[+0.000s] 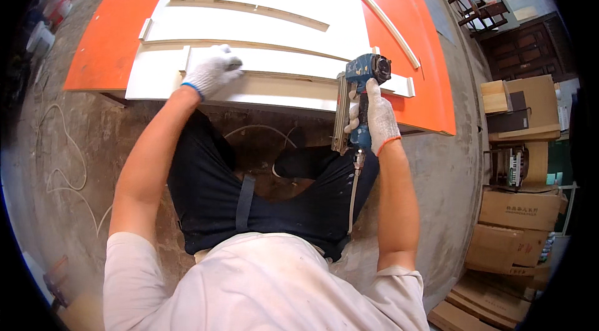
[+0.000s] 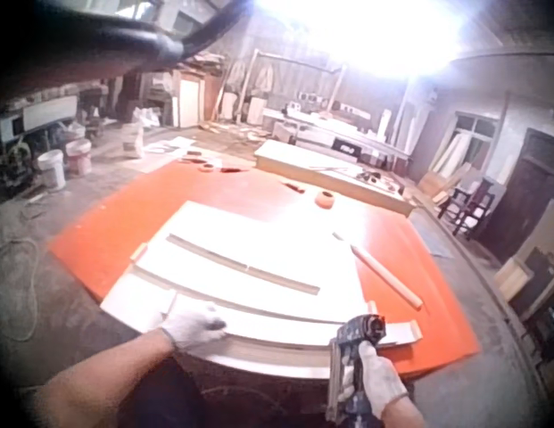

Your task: The person carries a white board to an orange workbench and places it down. They then pick up a nail gun and attach several white wooden strips to the board using the nail gun.

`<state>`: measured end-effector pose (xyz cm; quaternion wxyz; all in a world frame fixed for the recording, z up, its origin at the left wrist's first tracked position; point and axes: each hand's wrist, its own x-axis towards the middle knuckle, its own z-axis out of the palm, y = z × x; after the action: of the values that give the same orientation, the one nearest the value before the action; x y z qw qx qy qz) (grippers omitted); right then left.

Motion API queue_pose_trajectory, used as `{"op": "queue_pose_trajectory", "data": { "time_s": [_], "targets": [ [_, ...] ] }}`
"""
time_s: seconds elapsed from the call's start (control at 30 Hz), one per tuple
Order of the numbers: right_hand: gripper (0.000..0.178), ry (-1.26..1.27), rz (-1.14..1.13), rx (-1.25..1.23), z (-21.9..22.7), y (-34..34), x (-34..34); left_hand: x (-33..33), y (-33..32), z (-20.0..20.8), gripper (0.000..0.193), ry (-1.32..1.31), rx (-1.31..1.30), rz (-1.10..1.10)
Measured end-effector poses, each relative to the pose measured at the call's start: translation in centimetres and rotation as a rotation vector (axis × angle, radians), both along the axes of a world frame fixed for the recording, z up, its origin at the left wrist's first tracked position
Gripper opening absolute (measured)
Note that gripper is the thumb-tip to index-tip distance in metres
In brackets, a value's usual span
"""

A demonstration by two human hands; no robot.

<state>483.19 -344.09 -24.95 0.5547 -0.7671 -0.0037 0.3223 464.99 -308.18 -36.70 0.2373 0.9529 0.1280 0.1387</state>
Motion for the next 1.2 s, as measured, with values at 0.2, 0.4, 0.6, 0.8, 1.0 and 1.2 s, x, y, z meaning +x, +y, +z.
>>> {"op": "queue_pose_trajectory", "data": {
  "time_s": [0.2, 0.4, 0.6, 0.8, 1.0, 1.2],
  "targets": [
    [0.064, -0.036, 0.037, -0.001, 0.2, 1.6, -1.3, -2.0, 1.3, -1.4, 0.024, -0.086, -0.12, 0.036],
    [0.062, -0.014, 0.082, 0.001, 0.1, 2.4, -1.7, -2.1, 1.4, -1.6, 0.025, -0.108, -0.152, 0.028],
    [0.062, 0.009, 0.098, 0.025, 0.5, 4.7, -3.7, -2.1, 1.5, -2.3, 0.025, -0.127, -0.147, 0.038],
    [0.063, 0.058, 0.097, 0.012, 0.8, 5.6, -3.8, -2.1, 1.7, -2.1, 0.026, -0.124, -0.2, 0.012],
    [0.062, 0.01, 0.142, -0.003, 0.9, 7.5, -5.8, -2.3, 1.7, -2.2, 0.026, -0.137, -0.18, 0.029],
    [0.061, 0.044, 0.168, 0.028, 1.0, 8.5, -6.4, -2.1, 1.7, -2.9, 0.027, -0.125, -0.216, 0.017]
  ]
}}
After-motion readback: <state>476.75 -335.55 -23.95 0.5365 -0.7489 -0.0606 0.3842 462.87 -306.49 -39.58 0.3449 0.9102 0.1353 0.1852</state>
